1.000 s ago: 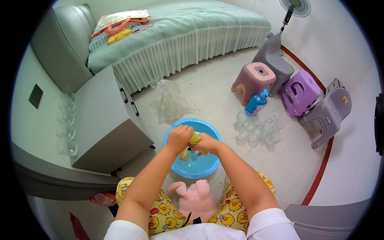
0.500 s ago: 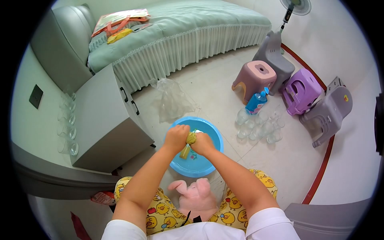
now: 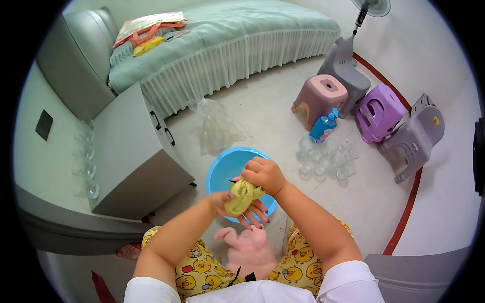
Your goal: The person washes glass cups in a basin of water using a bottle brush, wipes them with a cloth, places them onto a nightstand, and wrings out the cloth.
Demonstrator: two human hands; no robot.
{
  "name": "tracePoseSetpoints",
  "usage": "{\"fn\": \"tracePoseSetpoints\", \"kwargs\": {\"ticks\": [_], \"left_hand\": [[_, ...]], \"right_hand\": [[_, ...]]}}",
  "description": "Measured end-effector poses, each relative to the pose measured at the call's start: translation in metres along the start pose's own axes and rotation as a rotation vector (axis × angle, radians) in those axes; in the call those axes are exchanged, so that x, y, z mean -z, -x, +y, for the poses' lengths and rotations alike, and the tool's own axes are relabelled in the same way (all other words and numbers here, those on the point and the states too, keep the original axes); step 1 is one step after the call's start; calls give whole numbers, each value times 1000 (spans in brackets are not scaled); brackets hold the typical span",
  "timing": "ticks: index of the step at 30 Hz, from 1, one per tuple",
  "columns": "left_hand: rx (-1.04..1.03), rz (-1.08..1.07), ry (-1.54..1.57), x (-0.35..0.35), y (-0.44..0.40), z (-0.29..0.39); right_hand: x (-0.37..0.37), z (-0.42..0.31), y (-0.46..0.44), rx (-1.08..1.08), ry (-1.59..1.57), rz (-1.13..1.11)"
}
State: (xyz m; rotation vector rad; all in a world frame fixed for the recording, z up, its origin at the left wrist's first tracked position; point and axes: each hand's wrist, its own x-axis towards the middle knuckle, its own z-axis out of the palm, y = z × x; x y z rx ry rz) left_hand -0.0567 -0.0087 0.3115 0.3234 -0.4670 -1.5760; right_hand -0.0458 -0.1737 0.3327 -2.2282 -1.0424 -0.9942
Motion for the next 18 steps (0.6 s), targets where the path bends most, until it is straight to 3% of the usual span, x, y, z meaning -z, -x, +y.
{"fn": "tracePoseSetpoints", "kwargs": {"ticks": [4,7,8,10,11,12,13,14,15,16,17,18], "left_hand": [[2,181,56,9,-2,-23],[-176,713,-79,2,-10,-17],[-177,713,-79,3,-10,-11],[-87,994,-399,6,-9,2],[38,1136,-599,12,-9,7],[38,1138,-597,17,-9,9],[53,1215,-924,20,-8,10],[68,1275,-1255,20,-9,11],[70,1277,-1251,19,-8,11],[150,1342,-1552,18,-9,11],[234,1393,-1855,18,-11,12],[234,1395,-1849,21,-10,10]], "right_hand": [[2,4,2,13,35,-8],[5,11,8,-26,185,-95],[3,10,11,-25,185,-95],[-3,6,18,-267,265,-347],[-5,2,20,-266,263,-349],[-9,-2,20,-457,226,-504],[-12,-6,20,-649,185,-658],[-15,-9,19,-647,183,-660],[-16,-13,18,-792,133,-737],[-17,-15,18,-934,85,-810],[-20,-11,21,-928,88,-814],[-27,-8,28,-1013,11,-828]]}}
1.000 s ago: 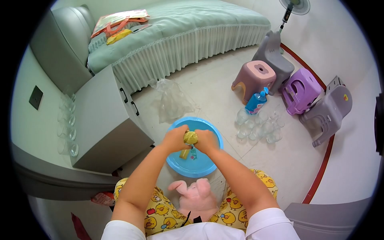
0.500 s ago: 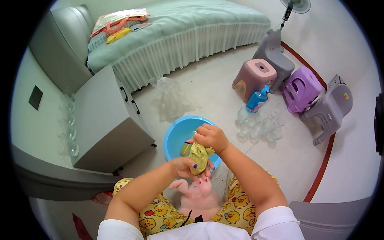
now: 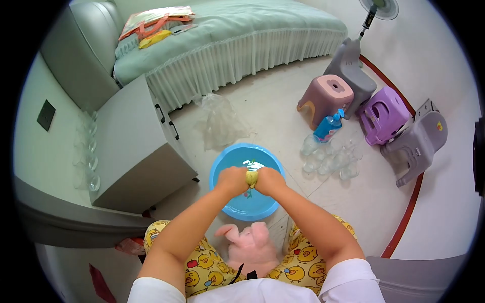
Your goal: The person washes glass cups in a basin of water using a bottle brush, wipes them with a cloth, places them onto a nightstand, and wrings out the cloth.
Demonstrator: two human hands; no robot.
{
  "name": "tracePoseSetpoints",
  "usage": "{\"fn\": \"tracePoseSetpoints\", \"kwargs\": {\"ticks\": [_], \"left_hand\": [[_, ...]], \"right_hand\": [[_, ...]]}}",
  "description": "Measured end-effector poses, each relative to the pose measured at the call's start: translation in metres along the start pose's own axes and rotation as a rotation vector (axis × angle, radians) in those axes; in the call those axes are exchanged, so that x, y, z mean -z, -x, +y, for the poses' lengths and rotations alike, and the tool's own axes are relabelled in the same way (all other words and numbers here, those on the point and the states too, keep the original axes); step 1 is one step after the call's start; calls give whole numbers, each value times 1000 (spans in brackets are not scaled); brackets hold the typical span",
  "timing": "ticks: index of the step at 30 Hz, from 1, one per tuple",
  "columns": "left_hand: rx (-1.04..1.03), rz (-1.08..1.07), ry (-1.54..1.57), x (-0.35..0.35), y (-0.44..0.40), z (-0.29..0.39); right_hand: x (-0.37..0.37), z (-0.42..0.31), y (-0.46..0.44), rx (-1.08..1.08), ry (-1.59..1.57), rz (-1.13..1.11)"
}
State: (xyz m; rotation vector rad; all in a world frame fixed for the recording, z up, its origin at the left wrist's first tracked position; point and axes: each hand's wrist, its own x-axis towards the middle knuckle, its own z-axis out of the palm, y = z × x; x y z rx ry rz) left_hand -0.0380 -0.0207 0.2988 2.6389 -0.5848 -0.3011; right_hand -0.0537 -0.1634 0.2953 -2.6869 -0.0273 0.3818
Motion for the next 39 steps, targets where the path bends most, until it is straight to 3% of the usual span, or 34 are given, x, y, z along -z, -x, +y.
{"fn": "tracePoseSetpoints", "kwargs": {"ticks": [2,4,5,7,13,23,29,31,32,34,35,39], "left_hand": [[-175,224,-205,-9,-8,-9],[-255,282,-229,-17,-16,-22],[-335,336,-255,-20,-19,-27],[-386,383,-255,-20,-22,-31],[-472,500,-217,-24,-30,-35],[-420,502,-196,-17,-26,-30],[-325,487,-199,-16,-23,-30],[-266,402,-192,-15,-19,-29],[-209,317,-187,-12,-17,-28],[-152,219,-131,-1,-8,-22],[-98,123,-73,2,-5,-20],[-113,180,263,7,4,-23]], "right_hand": [[-14,8,-9,-49,-79,-52],[-25,11,-13,-55,-484,-113],[-18,8,-12,-56,-479,-114],[2,-3,-7,-315,-724,-431],[2,-3,-7,-347,-968,-475],[1,-2,-10,-360,-948,-468],[-12,2,-15,-208,-885,-314],[-29,14,-24,78,-568,-44],[-23,11,-20,82,-567,-44],[-6,0,-8,63,-146,40],[-6,0,-8,67,-148,38],[-1,1,-8,117,-54,117]]}}
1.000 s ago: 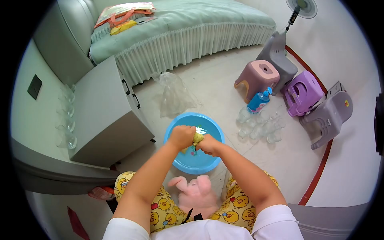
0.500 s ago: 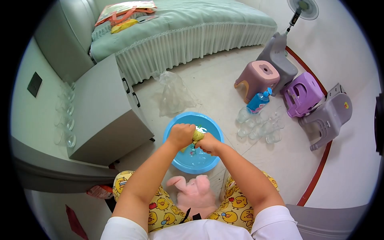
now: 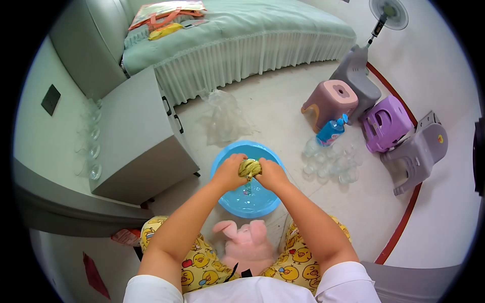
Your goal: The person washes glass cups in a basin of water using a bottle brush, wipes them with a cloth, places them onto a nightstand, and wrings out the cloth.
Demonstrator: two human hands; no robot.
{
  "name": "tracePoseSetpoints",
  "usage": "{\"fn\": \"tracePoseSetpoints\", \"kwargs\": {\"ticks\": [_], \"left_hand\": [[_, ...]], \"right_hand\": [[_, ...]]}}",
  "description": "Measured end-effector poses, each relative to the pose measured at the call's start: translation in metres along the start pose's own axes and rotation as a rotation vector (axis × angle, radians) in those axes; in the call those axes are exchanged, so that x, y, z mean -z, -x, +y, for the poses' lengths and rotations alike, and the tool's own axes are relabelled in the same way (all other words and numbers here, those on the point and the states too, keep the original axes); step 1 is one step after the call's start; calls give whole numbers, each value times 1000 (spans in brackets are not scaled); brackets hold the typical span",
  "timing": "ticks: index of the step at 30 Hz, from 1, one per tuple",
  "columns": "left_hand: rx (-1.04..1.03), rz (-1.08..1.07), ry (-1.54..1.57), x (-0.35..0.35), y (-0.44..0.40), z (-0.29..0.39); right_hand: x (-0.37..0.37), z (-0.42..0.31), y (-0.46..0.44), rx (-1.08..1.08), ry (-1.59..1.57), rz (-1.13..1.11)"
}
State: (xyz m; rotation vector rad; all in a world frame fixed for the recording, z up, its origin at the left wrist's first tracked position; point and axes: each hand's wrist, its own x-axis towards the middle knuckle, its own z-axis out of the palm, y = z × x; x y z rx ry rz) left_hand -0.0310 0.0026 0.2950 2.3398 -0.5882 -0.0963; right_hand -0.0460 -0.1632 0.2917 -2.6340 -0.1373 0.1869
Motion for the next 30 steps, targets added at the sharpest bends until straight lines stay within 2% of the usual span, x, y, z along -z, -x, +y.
{"fn": "tracePoseSetpoints", "kwargs": {"ticks": [3,5,6,8,11,13,17,19,21,22,24,26,28,30], "left_hand": [[63,-21,163,13,4,2],[-10,117,197,18,11,0],[-6,121,196,20,13,-3],[218,99,489,25,15,-8],[213,52,633,37,22,-3],[204,87,676,38,26,-2],[250,137,819,47,31,8],[233,117,783,55,32,10],[219,95,742,61,34,10],[216,79,832,64,35,10],[208,63,922,70,36,16],[316,82,871,75,38,27],[322,104,899,65,38,24],[329,123,927,61,38,34]], "right_hand": [[13,-6,2,11,-49,-33],[19,-10,3,17,-81,-71],[20,-11,4,6,-144,-90],[23,-16,8,3,-203,-110],[24,-23,16,-29,-351,-178],[24,-24,17,-89,-653,-308],[24,-24,20,-79,-800,-290],[30,-29,22,-208,-979,-359],[30,-29,25,-210,-1049,-370],[30,-29,27,-213,-1120,-384],[45,-41,39,-207,-1107,-372],[52,-43,45,-201,-1091,-361],[56,-36,50,-2,-876,-224],[67,-37,57,-4,-917,-151]]}}
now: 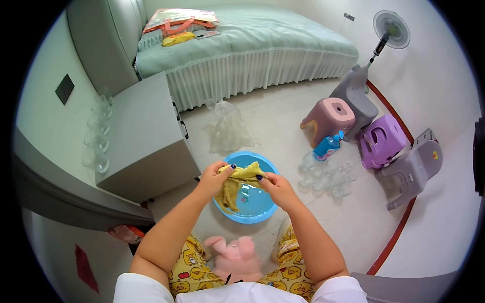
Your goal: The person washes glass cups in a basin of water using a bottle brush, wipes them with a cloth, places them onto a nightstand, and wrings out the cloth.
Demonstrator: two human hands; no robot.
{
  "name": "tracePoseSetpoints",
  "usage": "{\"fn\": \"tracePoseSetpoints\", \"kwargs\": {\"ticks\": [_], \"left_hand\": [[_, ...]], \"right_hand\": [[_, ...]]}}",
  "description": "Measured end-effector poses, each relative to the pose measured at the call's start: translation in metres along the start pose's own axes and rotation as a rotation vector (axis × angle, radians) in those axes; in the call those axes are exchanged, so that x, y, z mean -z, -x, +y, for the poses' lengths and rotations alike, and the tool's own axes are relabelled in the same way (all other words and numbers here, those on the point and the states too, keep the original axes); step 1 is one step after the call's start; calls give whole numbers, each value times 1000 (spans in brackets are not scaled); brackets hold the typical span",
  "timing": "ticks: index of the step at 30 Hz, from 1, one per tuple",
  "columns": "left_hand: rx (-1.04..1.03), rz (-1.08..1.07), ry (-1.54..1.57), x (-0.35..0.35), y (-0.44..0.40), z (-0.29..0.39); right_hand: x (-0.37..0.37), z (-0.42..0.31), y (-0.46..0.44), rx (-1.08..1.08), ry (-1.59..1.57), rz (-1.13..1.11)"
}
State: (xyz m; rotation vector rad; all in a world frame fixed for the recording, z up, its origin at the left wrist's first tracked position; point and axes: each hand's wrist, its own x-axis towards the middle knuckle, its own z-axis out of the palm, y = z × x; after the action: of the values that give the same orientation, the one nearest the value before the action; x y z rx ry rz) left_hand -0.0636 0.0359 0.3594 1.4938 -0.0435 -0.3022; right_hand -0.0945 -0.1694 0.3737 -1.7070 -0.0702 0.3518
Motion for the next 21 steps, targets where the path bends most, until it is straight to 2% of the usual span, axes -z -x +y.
{"fn": "tracePoseSetpoints", "kwargs": {"ticks": [3,5,7,9,11,13,15,17,18,21], "left_hand": [[118,-44,115,-11,9,11],[187,-90,-37,-12,11,16],[150,-174,6,-10,7,3],[111,-256,48,-14,11,3],[35,-420,-14,-22,19,8],[42,-467,-37,-29,22,14],[137,-370,276,-35,23,15],[127,-342,363,-37,23,18],[116,-312,450,-36,22,19],[115,-242,401,-30,17,13]], "right_hand": [[13,-3,6,76,32,121],[21,-5,9,14,-113,222],[25,-12,11,62,-216,286],[35,-15,13,-82,-496,304],[39,-11,14,-112,-556,242],[33,-16,16,-189,-962,293],[22,-8,16,-165,-924,207],[7,-8,19,-192,-942,-6],[-1,-7,18,-190,-943,-7],[-10,4,12,-284,-773,-59]]}}
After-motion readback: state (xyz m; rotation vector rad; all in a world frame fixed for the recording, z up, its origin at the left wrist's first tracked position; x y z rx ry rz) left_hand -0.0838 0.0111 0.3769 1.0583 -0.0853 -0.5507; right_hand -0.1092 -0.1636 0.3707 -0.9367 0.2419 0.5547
